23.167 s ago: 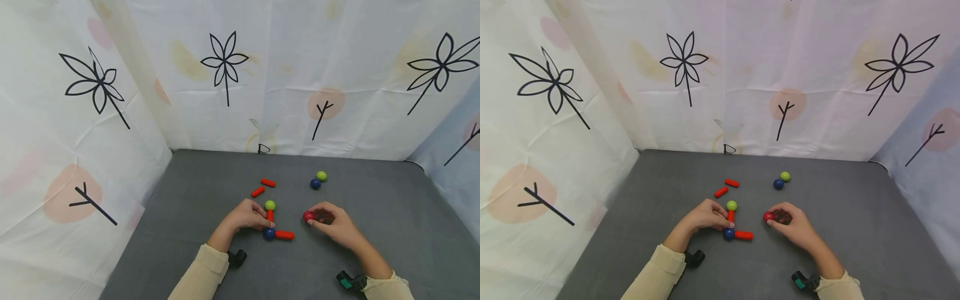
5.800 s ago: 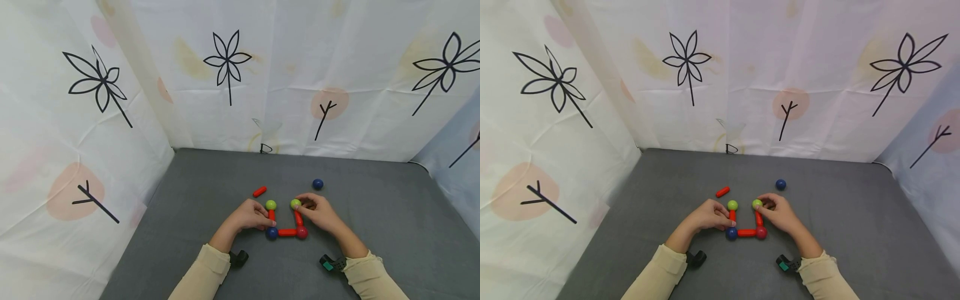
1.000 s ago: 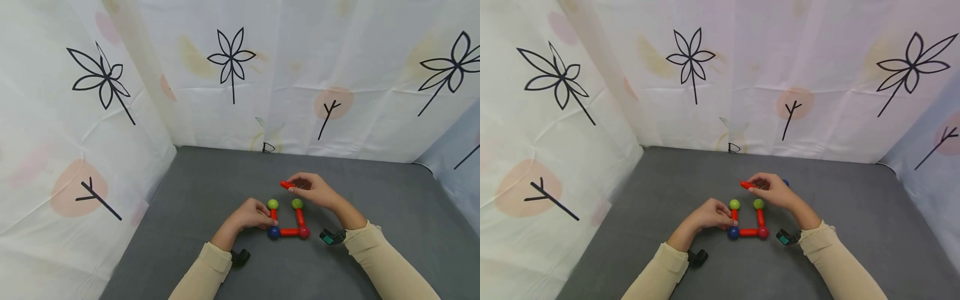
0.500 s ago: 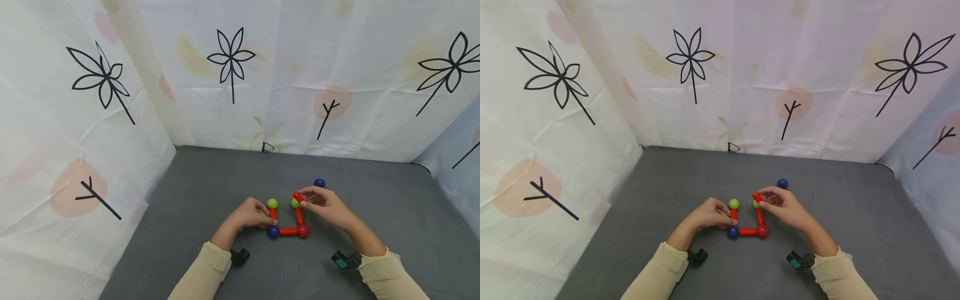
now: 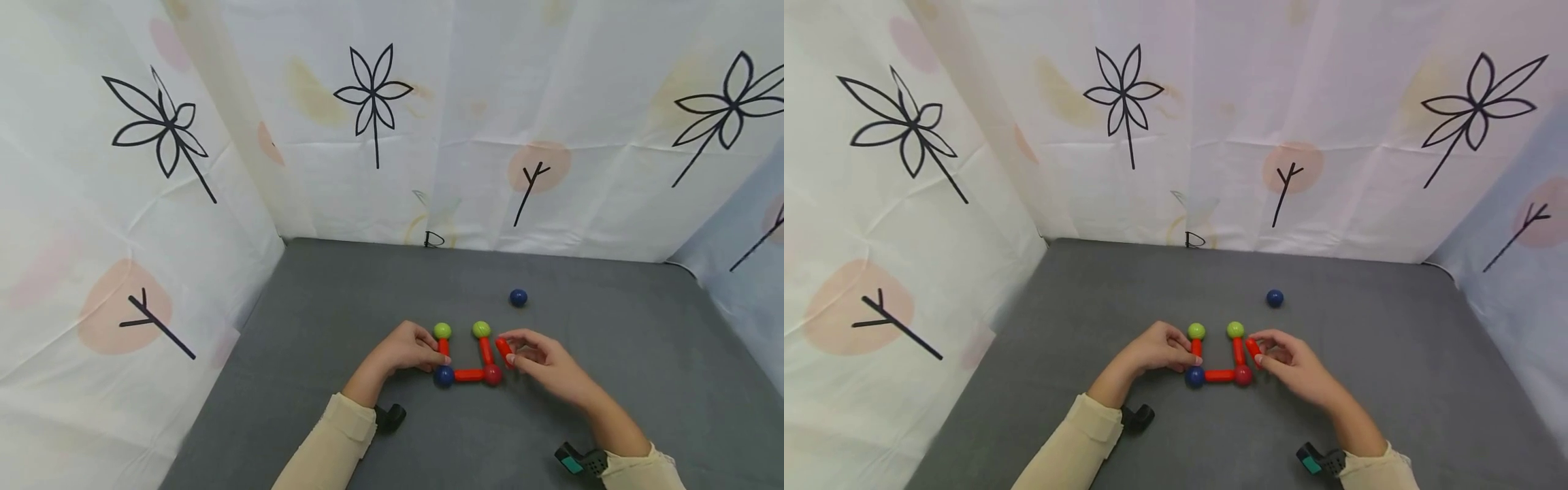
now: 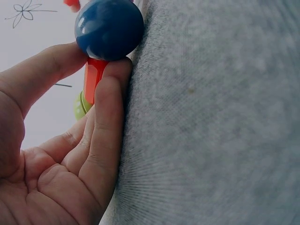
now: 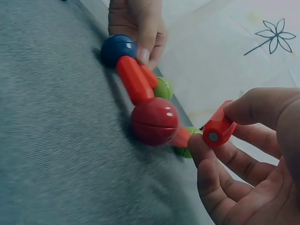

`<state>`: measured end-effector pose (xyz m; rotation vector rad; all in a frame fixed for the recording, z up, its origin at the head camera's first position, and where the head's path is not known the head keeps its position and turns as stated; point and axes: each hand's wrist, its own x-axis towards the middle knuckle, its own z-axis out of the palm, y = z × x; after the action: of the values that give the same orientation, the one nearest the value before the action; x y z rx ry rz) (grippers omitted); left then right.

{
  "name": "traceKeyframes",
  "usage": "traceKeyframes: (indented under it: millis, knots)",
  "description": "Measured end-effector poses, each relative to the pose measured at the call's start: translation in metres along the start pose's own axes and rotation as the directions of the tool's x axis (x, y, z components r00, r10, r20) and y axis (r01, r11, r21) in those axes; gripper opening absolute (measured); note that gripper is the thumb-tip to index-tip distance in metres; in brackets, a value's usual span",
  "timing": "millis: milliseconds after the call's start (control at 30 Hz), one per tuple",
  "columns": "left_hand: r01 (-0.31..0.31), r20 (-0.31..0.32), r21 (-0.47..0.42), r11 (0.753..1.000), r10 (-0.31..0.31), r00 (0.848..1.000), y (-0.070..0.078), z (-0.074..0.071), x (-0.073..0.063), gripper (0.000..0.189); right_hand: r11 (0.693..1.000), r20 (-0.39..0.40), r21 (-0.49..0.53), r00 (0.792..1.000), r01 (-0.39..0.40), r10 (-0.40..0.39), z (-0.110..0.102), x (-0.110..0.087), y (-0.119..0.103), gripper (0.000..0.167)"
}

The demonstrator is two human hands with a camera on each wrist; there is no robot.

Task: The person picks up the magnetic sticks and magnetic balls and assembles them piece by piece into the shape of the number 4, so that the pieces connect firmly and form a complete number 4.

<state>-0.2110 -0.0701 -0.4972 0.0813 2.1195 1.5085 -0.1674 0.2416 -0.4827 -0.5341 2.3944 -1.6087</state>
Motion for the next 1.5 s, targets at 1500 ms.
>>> traceKeyframes:
  millis: [1500]
  knots:
    - [-0.006, -0.007, 0.009, 1.000, 0.007, 1.000, -0.002, 0.000, 0.002, 0.025, 0.965, 0.222, 0.140, 0.957, -0.223, 0.189, 0.012, -0.027, 0.004, 0.031]
